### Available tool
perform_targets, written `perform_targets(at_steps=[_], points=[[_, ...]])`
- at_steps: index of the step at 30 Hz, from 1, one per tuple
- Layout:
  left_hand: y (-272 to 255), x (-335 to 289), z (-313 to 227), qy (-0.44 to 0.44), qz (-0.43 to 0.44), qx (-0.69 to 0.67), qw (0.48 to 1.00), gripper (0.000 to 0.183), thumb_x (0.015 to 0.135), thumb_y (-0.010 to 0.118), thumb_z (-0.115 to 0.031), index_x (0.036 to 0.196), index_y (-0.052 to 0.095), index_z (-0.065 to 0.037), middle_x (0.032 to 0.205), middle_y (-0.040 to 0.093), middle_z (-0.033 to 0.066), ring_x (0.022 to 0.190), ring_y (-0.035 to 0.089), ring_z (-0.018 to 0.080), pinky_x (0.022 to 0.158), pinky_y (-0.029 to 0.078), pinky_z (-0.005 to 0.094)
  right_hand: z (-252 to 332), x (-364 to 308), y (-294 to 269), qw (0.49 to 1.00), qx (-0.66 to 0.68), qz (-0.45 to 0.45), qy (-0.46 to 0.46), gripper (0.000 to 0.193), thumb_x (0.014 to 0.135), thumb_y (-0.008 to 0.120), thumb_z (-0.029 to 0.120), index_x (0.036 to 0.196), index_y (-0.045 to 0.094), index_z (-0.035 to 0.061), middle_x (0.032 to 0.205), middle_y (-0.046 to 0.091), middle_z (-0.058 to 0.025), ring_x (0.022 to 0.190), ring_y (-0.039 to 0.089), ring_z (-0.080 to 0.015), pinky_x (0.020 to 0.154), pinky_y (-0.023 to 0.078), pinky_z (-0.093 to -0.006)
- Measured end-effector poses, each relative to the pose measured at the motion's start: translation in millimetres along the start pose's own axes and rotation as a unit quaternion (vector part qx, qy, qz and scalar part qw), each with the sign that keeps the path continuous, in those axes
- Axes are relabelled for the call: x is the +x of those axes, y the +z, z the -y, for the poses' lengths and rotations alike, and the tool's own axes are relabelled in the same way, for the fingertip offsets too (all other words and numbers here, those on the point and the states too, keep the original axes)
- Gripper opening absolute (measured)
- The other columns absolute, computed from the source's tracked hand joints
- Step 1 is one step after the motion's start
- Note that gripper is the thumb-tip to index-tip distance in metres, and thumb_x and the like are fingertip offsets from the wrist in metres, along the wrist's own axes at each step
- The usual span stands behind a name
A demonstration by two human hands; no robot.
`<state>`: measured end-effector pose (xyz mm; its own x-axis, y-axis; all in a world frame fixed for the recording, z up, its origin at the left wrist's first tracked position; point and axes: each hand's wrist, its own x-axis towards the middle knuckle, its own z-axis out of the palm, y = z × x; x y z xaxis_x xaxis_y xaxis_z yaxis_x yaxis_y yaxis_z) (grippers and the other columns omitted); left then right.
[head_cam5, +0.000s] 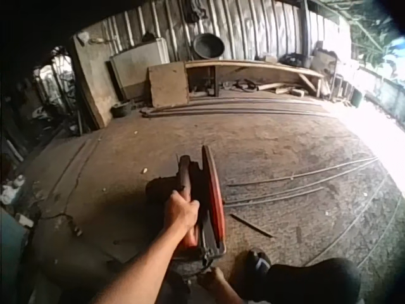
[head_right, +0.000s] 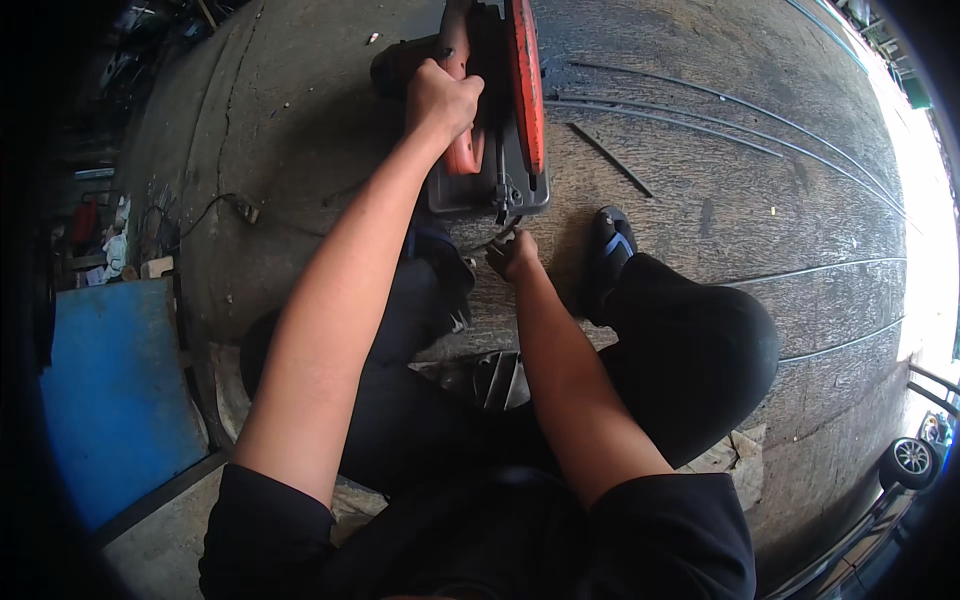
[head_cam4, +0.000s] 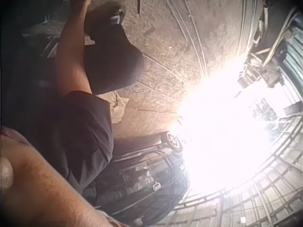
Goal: Cutting and deburring metal bars using a chop saw.
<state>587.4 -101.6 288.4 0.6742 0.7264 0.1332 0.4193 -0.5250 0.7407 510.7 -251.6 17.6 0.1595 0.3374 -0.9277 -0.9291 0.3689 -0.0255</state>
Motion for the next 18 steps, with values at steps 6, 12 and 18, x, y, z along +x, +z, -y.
perform_targets(at_steps=[6, 12, 18], points=[[3.7, 0.9, 6.8, -0.010, 0.011, -0.017, 1.000, 0.043, 0.073, 0.063, -0.017, 0.098, 0.051, 0.015, 0.079, 0.064, 0.0256, 0.063, 0.068, 0.0315, 0.053, 0.055, 0.0383, 9.1, 38.6, 4.5, 0.971, 0.179, 0.140, 0.071, 0.014, 0.097, 0.040, 0.014, 0.098, 0.048, 0.0029, 0.095, 0.053, -0.0131, 0.086, 0.053, -0.0276, 0.081, 0.046, -0.0399], [1.3, 1.0, 3.1, -0.010, 0.015, -0.014, 1.000, 0.044, 0.073, 0.063, -0.017, 0.098, 0.051, 0.016, 0.082, 0.064, 0.0274, 0.066, 0.068, 0.0331, 0.056, 0.055, 0.0384, 11.2, 20.2, 17.6, 0.972, 0.191, 0.125, 0.056, 0.013, 0.092, 0.047, 0.005, 0.104, 0.050, 0.0002, 0.098, 0.055, -0.0155, 0.087, 0.055, -0.0279, 0.081, 0.050, -0.0415], [-6.9, -3.9, -9.0, -0.018, 0.019, 0.027, 0.999, 0.050, 0.072, 0.064, -0.023, 0.102, 0.053, 0.016, 0.095, 0.063, 0.0324, 0.091, 0.066, 0.0394, 0.082, 0.052, 0.0402, -44.4, -13.3, 18.8, 0.542, -0.560, -0.013, -0.627, 0.019, 0.071, 0.053, 0.000, 0.082, 0.068, 0.0034, 0.079, 0.065, -0.0218, 0.076, 0.064, -0.0355, 0.073, 0.050, -0.0405]])
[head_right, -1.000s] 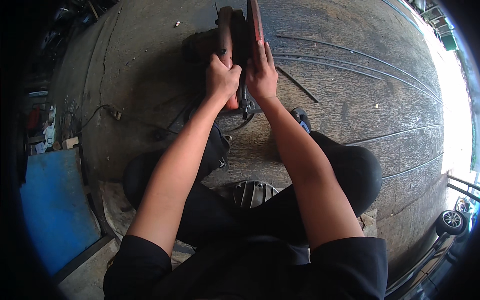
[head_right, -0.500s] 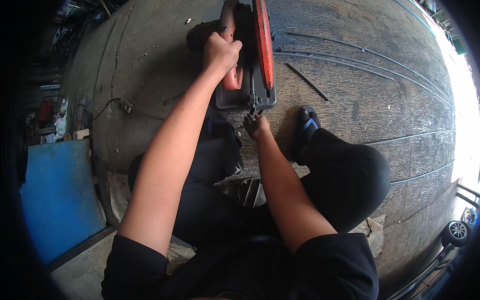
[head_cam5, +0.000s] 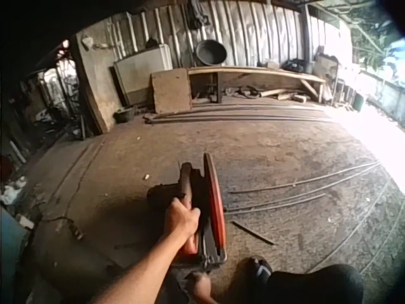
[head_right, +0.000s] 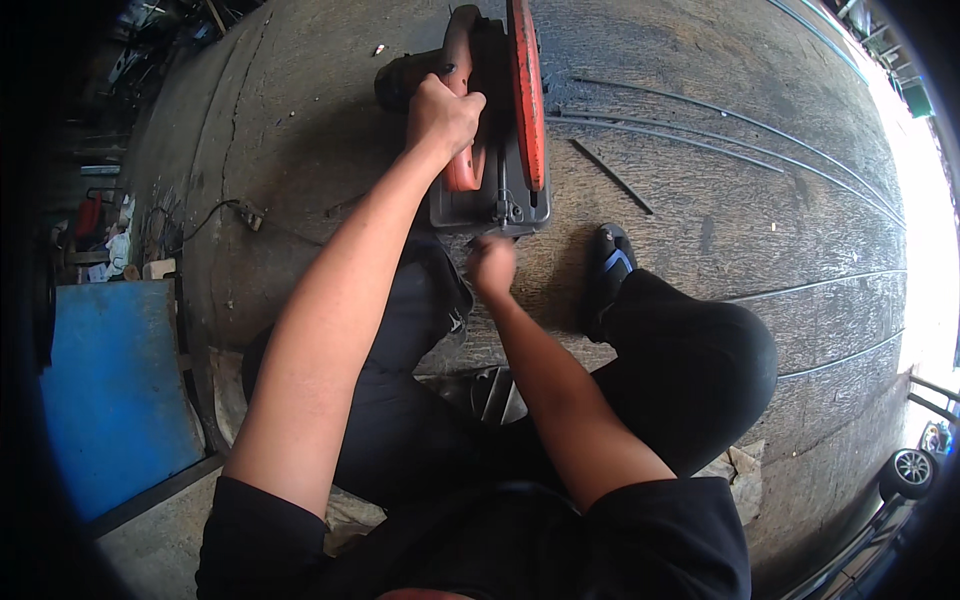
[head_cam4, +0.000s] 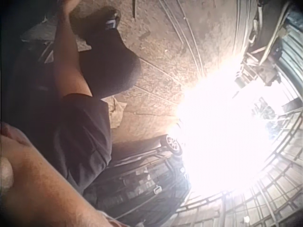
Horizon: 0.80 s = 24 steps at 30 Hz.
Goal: Cutting and deburring metal bars using a chop saw.
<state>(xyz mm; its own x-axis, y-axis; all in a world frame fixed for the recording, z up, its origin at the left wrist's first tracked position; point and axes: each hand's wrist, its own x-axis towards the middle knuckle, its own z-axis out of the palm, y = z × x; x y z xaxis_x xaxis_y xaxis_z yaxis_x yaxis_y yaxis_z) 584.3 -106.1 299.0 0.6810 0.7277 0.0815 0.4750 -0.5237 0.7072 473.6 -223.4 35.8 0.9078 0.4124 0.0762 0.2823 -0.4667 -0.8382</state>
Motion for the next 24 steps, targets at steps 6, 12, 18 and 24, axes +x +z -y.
perform_targets(at_steps=[6, 12, 18, 24], points=[[-7.3, 4.7, -7.2, 0.002, 0.020, -0.001, 1.000, 0.049, 0.071, 0.064, -0.025, 0.100, 0.058, 0.013, 0.096, 0.064, 0.0318, 0.095, 0.065, 0.0392, 0.085, 0.051, 0.0409, -14.8, -6.8, 16.0, 0.793, 0.438, 0.077, 0.417, 0.055, 0.083, 0.071, 0.018, 0.130, 0.047, 0.0049, 0.103, 0.065, -0.0073, 0.083, 0.064, -0.0219, 0.067, 0.050, -0.0384], [-24.1, 51.4, -36.9, -0.023, 0.030, 0.057, 0.998, 0.040, 0.076, 0.062, -0.029, 0.095, 0.066, 0.006, 0.098, 0.065, 0.0268, 0.096, 0.065, 0.0359, 0.085, 0.051, 0.0403, -54.7, 41.2, -10.8, 0.627, 0.561, -0.057, 0.537, 0.028, 0.094, 0.059, 0.021, 0.115, 0.055, 0.0034, 0.099, 0.061, -0.0087, 0.084, 0.060, -0.0217, 0.071, 0.049, -0.0373], [-20.0, 117.4, -59.4, -0.046, 0.052, 0.129, 0.989, 0.039, 0.086, 0.052, -0.025, 0.108, 0.065, 0.004, 0.114, 0.062, 0.0258, 0.109, 0.061, 0.0349, 0.092, 0.049, 0.0392, 24.8, -33.5, 4.0, 0.909, -0.058, 0.413, -0.005, 0.019, 0.074, 0.060, 0.016, 0.082, 0.071, 0.0035, 0.086, 0.065, -0.0247, 0.085, 0.064, -0.0393, 0.079, 0.051, -0.0447], [-15.7, 141.2, -60.8, -0.009, 0.109, 0.222, 0.969, 0.037, 0.084, 0.050, -0.021, 0.108, 0.065, 0.003, 0.110, 0.065, 0.0236, 0.105, 0.064, 0.0325, 0.088, 0.051, 0.0378, 17.0, -47.4, 31.1, 0.891, 0.296, 0.179, 0.293, 0.036, 0.082, 0.068, 0.014, 0.113, 0.060, -0.0020, 0.096, 0.069, -0.0105, 0.087, 0.064, -0.0201, 0.077, 0.049, -0.0328]])
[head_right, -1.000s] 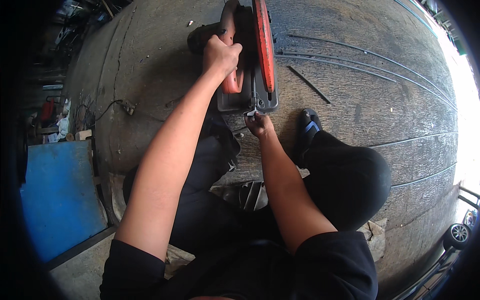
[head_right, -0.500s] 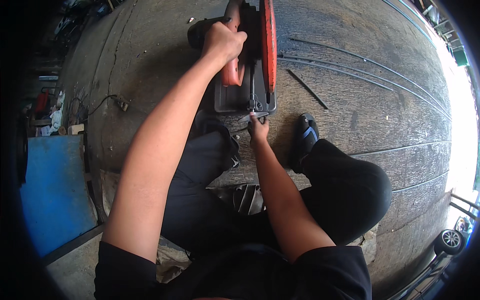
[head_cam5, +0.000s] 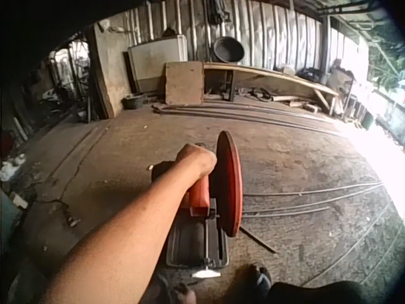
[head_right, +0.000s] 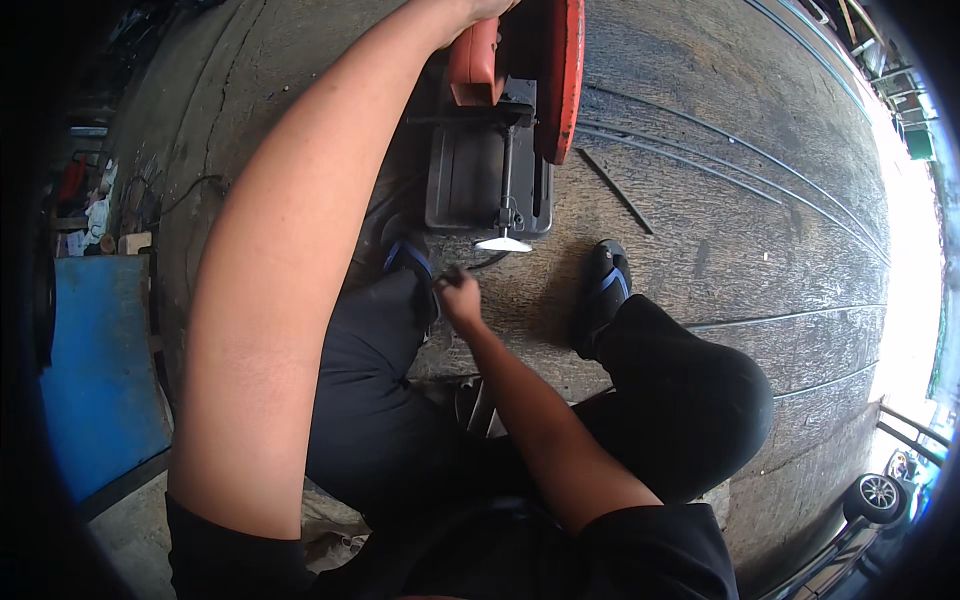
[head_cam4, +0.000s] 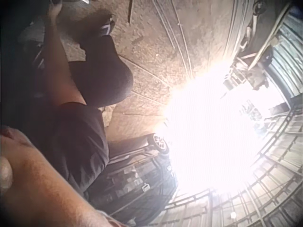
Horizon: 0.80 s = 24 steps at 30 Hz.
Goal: Cutting and deburring metal bars using a chop saw.
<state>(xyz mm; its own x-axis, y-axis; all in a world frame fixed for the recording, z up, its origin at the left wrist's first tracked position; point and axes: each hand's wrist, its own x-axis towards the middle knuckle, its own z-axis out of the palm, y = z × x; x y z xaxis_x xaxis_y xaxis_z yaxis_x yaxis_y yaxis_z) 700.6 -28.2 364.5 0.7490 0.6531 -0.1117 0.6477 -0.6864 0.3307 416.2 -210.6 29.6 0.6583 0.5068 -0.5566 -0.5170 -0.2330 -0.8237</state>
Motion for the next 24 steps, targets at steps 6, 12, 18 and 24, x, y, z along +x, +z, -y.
perform_targets(at_steps=[6, 12, 18, 24], points=[[-7.0, -17.3, -6.0, -0.118, -0.018, -0.159, 0.980, 0.037, 0.082, 0.057, -0.018, 0.112, 0.062, 0.004, 0.116, 0.063, 0.0240, 0.108, 0.063, 0.0319, 0.088, 0.051, 0.0379, 0.8, 64.4, -51.6, 0.970, 0.097, -0.223, 0.009, 0.047, 0.084, 0.064, 0.009, 0.127, 0.046, 0.0034, 0.080, 0.059, -0.0020, 0.071, 0.056, -0.0122, 0.060, 0.042, -0.0260], [-10.5, -22.1, -5.3, -0.124, -0.002, -0.198, 0.972, 0.040, 0.081, 0.060, -0.020, 0.114, 0.061, 0.003, 0.119, 0.061, 0.0241, 0.112, 0.061, 0.0317, 0.089, 0.050, 0.0370, -2.0, 29.0, -13.6, 0.955, -0.200, -0.159, -0.150, 0.019, 0.083, 0.054, 0.004, 0.100, 0.060, -0.0015, 0.076, 0.063, -0.0096, 0.063, 0.059, -0.0226, 0.060, 0.047, -0.0379], [-7.4, -21.4, -1.3, -0.110, -0.032, -0.209, 0.971, 0.041, 0.080, 0.061, -0.021, 0.114, 0.061, 0.003, 0.120, 0.062, 0.0232, 0.111, 0.061, 0.0317, 0.089, 0.051, 0.0370, -19.9, -7.5, 12.6, 0.990, -0.139, -0.002, -0.022, 0.023, 0.078, 0.060, 0.012, 0.092, 0.069, -0.0040, 0.072, 0.067, -0.0138, 0.069, 0.066, -0.0255, 0.062, 0.051, -0.0388], [-10.6, -26.2, -4.2, -0.125, -0.001, -0.197, 0.972, 0.041, 0.081, 0.061, -0.022, 0.113, 0.061, 0.003, 0.118, 0.063, 0.0223, 0.109, 0.063, 0.0310, 0.089, 0.051, 0.0363, 7.3, 49.0, -36.2, 0.941, 0.204, -0.268, -0.042, 0.064, 0.085, 0.072, 0.019, 0.134, 0.038, -0.0032, 0.102, 0.059, -0.0060, 0.086, 0.057, -0.0155, 0.076, 0.045, -0.0288]])
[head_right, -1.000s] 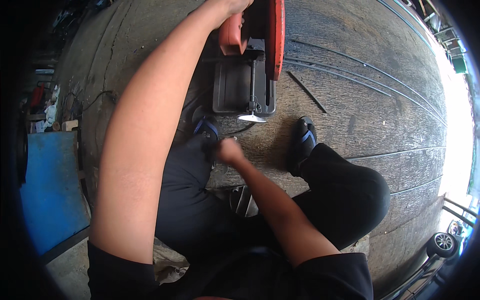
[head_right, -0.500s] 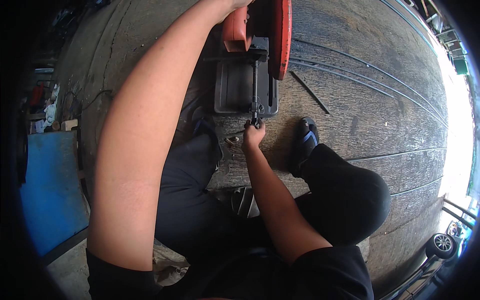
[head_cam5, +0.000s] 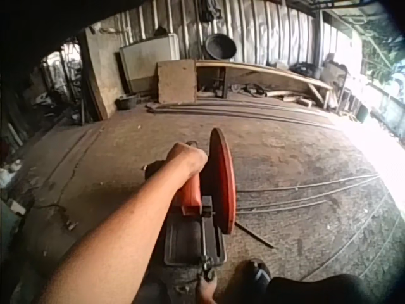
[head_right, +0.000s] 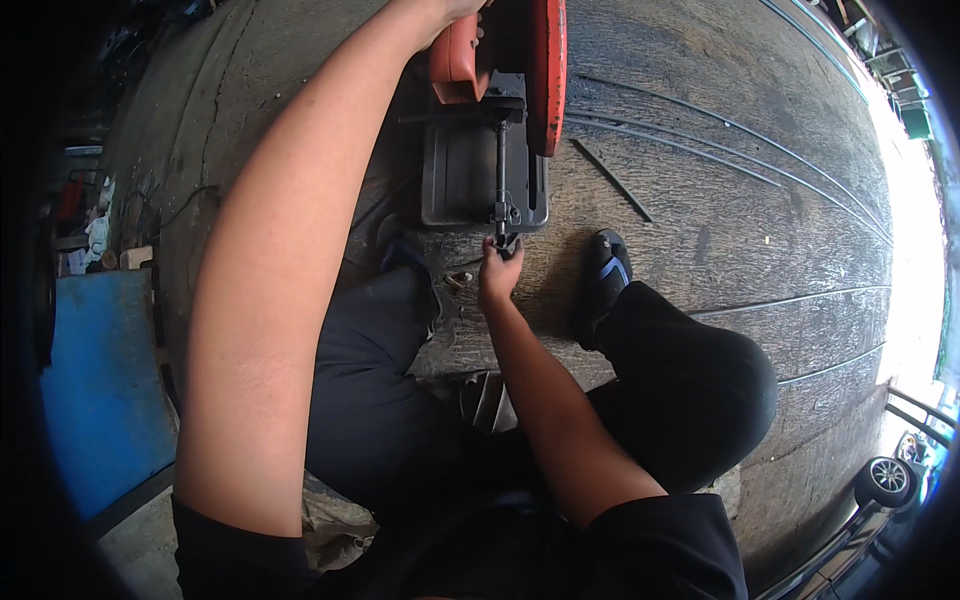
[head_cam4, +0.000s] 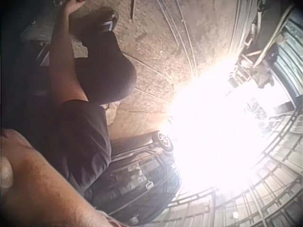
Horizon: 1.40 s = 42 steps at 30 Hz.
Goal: Cutting and deburring metal bars using a chop saw.
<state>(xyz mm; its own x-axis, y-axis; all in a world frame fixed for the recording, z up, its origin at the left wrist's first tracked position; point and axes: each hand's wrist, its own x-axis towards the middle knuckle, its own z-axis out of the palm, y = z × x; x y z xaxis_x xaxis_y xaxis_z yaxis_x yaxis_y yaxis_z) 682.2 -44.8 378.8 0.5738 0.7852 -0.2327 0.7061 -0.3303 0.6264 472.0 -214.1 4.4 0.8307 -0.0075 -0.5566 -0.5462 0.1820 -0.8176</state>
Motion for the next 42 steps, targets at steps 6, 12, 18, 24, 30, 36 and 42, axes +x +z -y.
perform_targets(at_steps=[6, 12, 18, 24, 30, 36, 42], points=[[3.0, 5.3, -2.3, -0.015, -0.002, 0.007, 1.000, 0.041, 0.082, 0.061, -0.024, 0.113, 0.062, 0.003, 0.118, 0.063, 0.0218, 0.109, 0.063, 0.0307, 0.089, 0.050, 0.0356, 24.4, -40.4, -5.3, 0.853, -0.424, 0.107, -0.284, 0.032, 0.083, 0.060, 0.012, 0.113, 0.059, -0.0003, 0.087, 0.066, -0.0170, 0.082, 0.063, -0.0292, 0.075, 0.049, -0.0410], [4.1, -0.9, 1.3, -0.030, -0.042, -0.010, 0.999, 0.043, 0.082, 0.061, -0.025, 0.114, 0.061, 0.003, 0.117, 0.063, 0.0226, 0.108, 0.063, 0.0309, 0.088, 0.051, 0.0359, -9.8, -103.5, 10.7, 0.845, -0.400, 0.345, -0.079, 0.028, 0.076, 0.061, 0.015, 0.099, 0.067, 0.0005, 0.085, 0.068, -0.0194, 0.087, 0.068, -0.0325, 0.078, 0.053, -0.0403], [-6.5, -16.6, 0.7, -0.008, -0.006, -0.005, 1.000, 0.042, 0.080, 0.061, -0.024, 0.112, 0.062, 0.004, 0.115, 0.064, 0.0223, 0.106, 0.064, 0.0318, 0.087, 0.052, 0.0367, 17.5, -14.7, 6.9, 0.993, -0.061, -0.077, -0.061, 0.084, 0.082, 0.074, 0.027, 0.142, 0.027, -0.0095, 0.130, 0.053, -0.0226, 0.117, 0.053, -0.0285, 0.100, 0.039, -0.0351], [-6.6, -17.5, 1.1, 0.002, -0.015, 0.013, 1.000, 0.034, 0.080, 0.062, -0.022, 0.102, 0.065, 0.004, 0.097, 0.069, 0.0203, 0.089, 0.069, 0.0291, 0.078, 0.054, 0.0374, 51.5, -25.0, -1.3, 0.952, -0.242, -0.019, -0.187, 0.027, 0.088, 0.058, 0.017, 0.103, 0.062, -0.0048, 0.097, 0.067, -0.0217, 0.091, 0.065, -0.0349, 0.085, 0.048, -0.0403], [-12.9, -33.7, -0.8, -0.034, 0.030, -0.047, 0.998, 0.025, 0.081, 0.061, -0.018, 0.090, 0.064, 0.005, 0.080, 0.067, 0.0201, 0.067, 0.067, 0.0294, 0.059, 0.054, 0.0403, 1.0, -84.0, -5.0, 0.832, -0.395, 0.379, -0.092, 0.031, 0.080, 0.065, 0.014, 0.104, 0.064, -0.0052, 0.089, 0.069, -0.0163, 0.080, 0.066, -0.0249, 0.076, 0.051, -0.0359], [-20.7, -50.7, 0.1, -0.015, 0.045, -0.069, 0.996, 0.022, 0.083, 0.059, -0.016, 0.087, 0.062, 0.005, 0.075, 0.064, 0.0178, 0.062, 0.065, 0.0293, 0.054, 0.053, 0.0413, -5.5, -17.2, -12.6, 0.997, -0.018, 0.066, -0.019, 0.075, 0.083, 0.072, 0.019, 0.139, 0.030, -0.0065, 0.106, 0.061, -0.0091, 0.097, 0.056, -0.0142, 0.087, 0.043, -0.0268], [-21.1, -53.4, -3.6, -0.026, 0.042, -0.063, 0.997, 0.023, 0.084, 0.060, -0.017, 0.088, 0.062, 0.005, 0.073, 0.063, 0.0173, 0.061, 0.064, 0.0283, 0.053, 0.053, 0.0407, 36.1, -18.3, 0.7, 0.980, -0.170, -0.074, -0.067, 0.052, 0.087, 0.065, 0.018, 0.129, 0.048, -0.0069, 0.128, 0.054, -0.0246, 0.115, 0.055, -0.0358, 0.101, 0.039, -0.0390]])
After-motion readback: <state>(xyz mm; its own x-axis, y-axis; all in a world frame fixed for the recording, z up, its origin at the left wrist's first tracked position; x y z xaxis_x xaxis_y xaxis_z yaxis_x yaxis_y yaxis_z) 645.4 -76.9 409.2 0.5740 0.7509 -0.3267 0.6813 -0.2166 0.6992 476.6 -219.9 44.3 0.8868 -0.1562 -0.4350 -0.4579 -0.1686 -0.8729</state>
